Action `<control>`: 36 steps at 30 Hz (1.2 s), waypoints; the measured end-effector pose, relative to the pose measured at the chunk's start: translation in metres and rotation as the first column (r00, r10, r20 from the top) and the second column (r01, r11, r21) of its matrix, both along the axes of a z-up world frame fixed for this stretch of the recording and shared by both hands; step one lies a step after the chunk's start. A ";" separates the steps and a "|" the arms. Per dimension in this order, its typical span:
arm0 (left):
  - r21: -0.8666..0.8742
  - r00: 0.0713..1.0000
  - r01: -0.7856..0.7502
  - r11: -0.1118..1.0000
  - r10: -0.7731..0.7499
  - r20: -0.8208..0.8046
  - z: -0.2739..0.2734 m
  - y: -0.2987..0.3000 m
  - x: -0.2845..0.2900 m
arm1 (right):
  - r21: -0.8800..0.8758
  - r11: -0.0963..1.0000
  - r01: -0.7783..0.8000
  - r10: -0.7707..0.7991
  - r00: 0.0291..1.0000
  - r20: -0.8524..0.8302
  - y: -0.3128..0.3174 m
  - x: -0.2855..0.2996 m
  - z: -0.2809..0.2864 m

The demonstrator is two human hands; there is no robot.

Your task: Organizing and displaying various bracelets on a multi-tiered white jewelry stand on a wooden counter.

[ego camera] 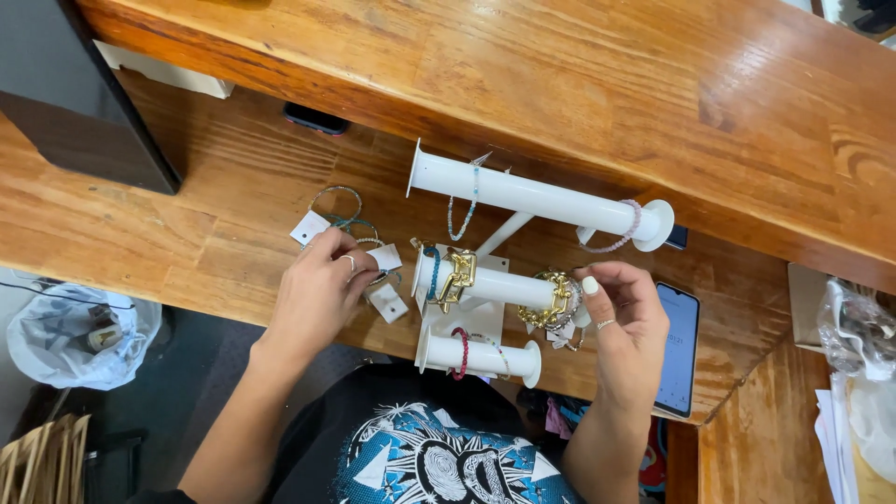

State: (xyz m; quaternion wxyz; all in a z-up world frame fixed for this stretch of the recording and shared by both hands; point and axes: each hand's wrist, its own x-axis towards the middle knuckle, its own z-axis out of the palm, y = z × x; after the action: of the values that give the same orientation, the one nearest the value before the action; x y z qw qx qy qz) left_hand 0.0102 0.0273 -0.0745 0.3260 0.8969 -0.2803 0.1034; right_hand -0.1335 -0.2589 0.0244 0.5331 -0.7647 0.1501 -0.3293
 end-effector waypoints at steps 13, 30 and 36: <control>-0.312 0.861 0.470 0.826 -0.352 0.366 0.093 0.009 -0.009 | -0.013 0.993 0.114 -0.114 0.993 -0.043 -0.024 -0.040 0.005; -0.135 0.774 0.631 0.764 -0.605 0.188 0.115 -0.028 0.008 | -0.394 0.915 0.087 -0.277 0.845 -0.458 -0.068 -0.029 -0.039; 0.008 0.762 0.626 0.780 -0.614 0.205 0.111 -0.041 0.007 | -0.528 0.847 -0.056 -0.339 0.709 -0.618 -0.095 -0.017 -0.097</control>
State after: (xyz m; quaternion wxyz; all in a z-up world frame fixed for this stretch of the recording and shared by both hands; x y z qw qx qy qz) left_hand 0.0177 -0.0140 0.0368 0.3396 0.7287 -0.5885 0.0859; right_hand -0.1501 -0.3540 -0.0730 0.1876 -0.9293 0.3056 -0.0887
